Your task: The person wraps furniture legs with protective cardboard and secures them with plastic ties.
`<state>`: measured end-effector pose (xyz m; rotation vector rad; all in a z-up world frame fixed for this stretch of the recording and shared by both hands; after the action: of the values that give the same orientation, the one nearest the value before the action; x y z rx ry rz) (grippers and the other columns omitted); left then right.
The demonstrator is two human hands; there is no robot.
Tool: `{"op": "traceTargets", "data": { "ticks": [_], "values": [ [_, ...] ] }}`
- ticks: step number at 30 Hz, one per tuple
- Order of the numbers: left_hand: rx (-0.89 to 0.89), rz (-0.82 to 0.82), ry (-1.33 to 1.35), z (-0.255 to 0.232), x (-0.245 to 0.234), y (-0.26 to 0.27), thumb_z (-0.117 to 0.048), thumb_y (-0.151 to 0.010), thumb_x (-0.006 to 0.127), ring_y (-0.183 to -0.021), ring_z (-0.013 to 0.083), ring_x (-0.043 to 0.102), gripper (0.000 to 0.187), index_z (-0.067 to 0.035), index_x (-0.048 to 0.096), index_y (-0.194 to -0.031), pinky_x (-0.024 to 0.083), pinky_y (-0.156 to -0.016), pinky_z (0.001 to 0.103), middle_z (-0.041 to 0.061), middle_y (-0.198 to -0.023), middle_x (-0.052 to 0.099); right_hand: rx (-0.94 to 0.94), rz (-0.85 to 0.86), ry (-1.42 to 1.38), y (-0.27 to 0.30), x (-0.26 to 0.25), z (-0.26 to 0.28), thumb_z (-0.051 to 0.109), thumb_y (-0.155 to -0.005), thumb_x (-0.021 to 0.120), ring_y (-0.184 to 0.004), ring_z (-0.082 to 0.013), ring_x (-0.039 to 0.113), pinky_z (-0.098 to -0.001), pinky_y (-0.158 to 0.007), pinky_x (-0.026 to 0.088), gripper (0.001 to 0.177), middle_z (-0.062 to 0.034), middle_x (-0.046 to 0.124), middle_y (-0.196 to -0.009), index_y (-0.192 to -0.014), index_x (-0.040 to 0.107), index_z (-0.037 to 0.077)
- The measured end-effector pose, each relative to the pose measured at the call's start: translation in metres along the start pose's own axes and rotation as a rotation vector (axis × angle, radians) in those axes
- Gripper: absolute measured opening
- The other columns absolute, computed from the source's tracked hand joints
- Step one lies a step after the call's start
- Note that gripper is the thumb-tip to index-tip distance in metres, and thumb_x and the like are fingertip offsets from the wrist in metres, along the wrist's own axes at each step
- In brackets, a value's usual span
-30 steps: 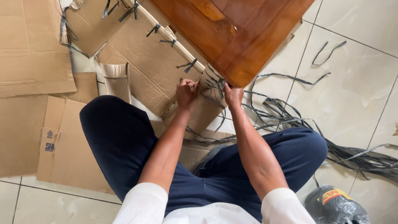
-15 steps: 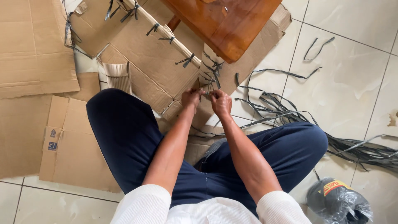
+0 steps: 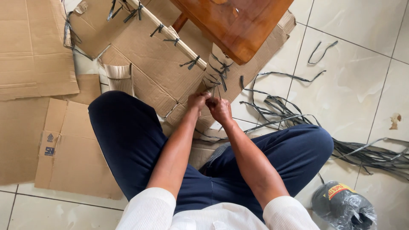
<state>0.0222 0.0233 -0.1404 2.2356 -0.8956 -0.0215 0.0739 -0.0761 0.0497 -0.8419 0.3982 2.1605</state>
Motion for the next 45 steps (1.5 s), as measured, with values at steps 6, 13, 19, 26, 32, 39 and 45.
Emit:
{"op": "traceTargets", "data": {
  "ticks": [6, 13, 19, 26, 32, 39, 45],
  "values": [
    [-0.019, -0.197, -0.388, -0.044, -0.008, 0.037, -0.021, -0.077, 0.085, -0.073, 0.0202, 0.074, 0.018, -0.005, 0.081, -0.085, 0.056, -0.067, 0.037, 0.011, -0.079, 0.079, 0.091, 0.354, -0.013, -0.012, 0.013, -0.03, 0.023, -0.082, 0.078, -0.081, -0.0283, 0.077, -0.04, -0.073, 0.059, 0.019, -0.013, 0.077, -0.088, -0.097, 0.078, 0.012],
    [0.044, -0.209, -0.644, -0.049, -0.001, 0.042, -0.04, -0.073, 0.082, -0.074, 0.0269, 0.075, 0.023, -0.019, 0.082, -0.081, 0.055, -0.067, 0.042, 0.009, -0.078, 0.078, 0.274, -0.052, -0.038, -0.029, -0.005, -0.042, 0.025, -0.088, 0.076, -0.082, -0.0243, 0.077, -0.0373, -0.076, 0.06, 0.02, -0.0134, 0.078, -0.089, -0.101, 0.079, 0.01],
    [0.12, -0.24, -0.83, -0.035, -0.008, 0.025, -0.041, -0.076, 0.077, -0.084, 0.0384, 0.073, 0.031, -0.011, 0.079, -0.084, 0.057, -0.072, 0.048, 0.02, -0.083, 0.074, 0.365, -0.109, -0.169, -0.033, 0.006, -0.018, 0.029, -0.087, 0.079, -0.08, -0.0244, 0.075, -0.0365, -0.075, 0.057, 0.027, -0.0133, 0.077, -0.088, -0.105, 0.078, 0.01],
    [0.201, -0.202, -0.853, -0.047, -0.007, 0.032, -0.032, -0.074, 0.075, -0.088, 0.0419, 0.071, 0.024, -0.012, 0.08, -0.086, 0.057, -0.076, 0.049, 0.022, -0.087, 0.073, 0.282, -0.082, -0.115, -0.03, 0.012, -0.02, 0.022, -0.093, 0.073, -0.089, -0.0262, 0.074, -0.039, -0.08, 0.055, 0.015, -0.0096, 0.077, -0.095, -0.1, 0.074, 0.008],
    [0.307, -0.215, -0.833, -0.095, -0.005, 0.061, -0.023, -0.08, 0.074, -0.091, 0.0412, 0.071, 0.02, -0.01, 0.079, -0.094, 0.056, -0.077, 0.05, 0.021, -0.09, 0.073, 0.126, -0.113, -0.006, -0.026, 0.005, -0.01, 0.015, -0.094, 0.071, -0.083, -0.0306, 0.072, -0.0414, -0.075, 0.056, 0.012, -0.011, 0.071, -0.1, -0.105, 0.073, 0.012],
    [0.558, -0.199, -0.848, -0.133, -0.001, 0.078, -0.024, -0.093, 0.068, -0.087, 0.0389, 0.071, 0.015, -0.01, 0.074, -0.094, 0.057, -0.077, 0.048, 0.017, -0.089, 0.074, 0.02, -0.071, 0.212, -0.026, 0.007, -0.005, 0.016, -0.096, 0.065, -0.085, -0.0404, 0.067, -0.0499, -0.073, 0.055, 0.015, -0.0131, 0.068, -0.103, -0.109, 0.073, 0.018],
    [0.595, -0.184, -0.854, -0.144, 0.018, 0.088, -0.027, -0.091, 0.072, -0.084, 0.0346, 0.071, 0.016, -0.012, 0.077, -0.094, 0.054, -0.073, 0.045, 0.014, -0.091, 0.076, -0.01, -0.103, 0.218, -0.027, 0.004, -0.002, 0.024, -0.097, 0.066, -0.085, -0.0408, 0.068, -0.0506, -0.072, 0.055, 0.011, -0.0113, 0.068, -0.106, -0.106, 0.068, 0.017]
  ]
}}
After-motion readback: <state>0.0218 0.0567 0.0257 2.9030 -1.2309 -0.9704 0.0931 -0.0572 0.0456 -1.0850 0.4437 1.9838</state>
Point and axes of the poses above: each hand's wrist, its own y-axis away from the middle knuckle, its own x-axis out of the palm, z = x × y, the point moved 6 cm from there along -y, towards the middle knuckle
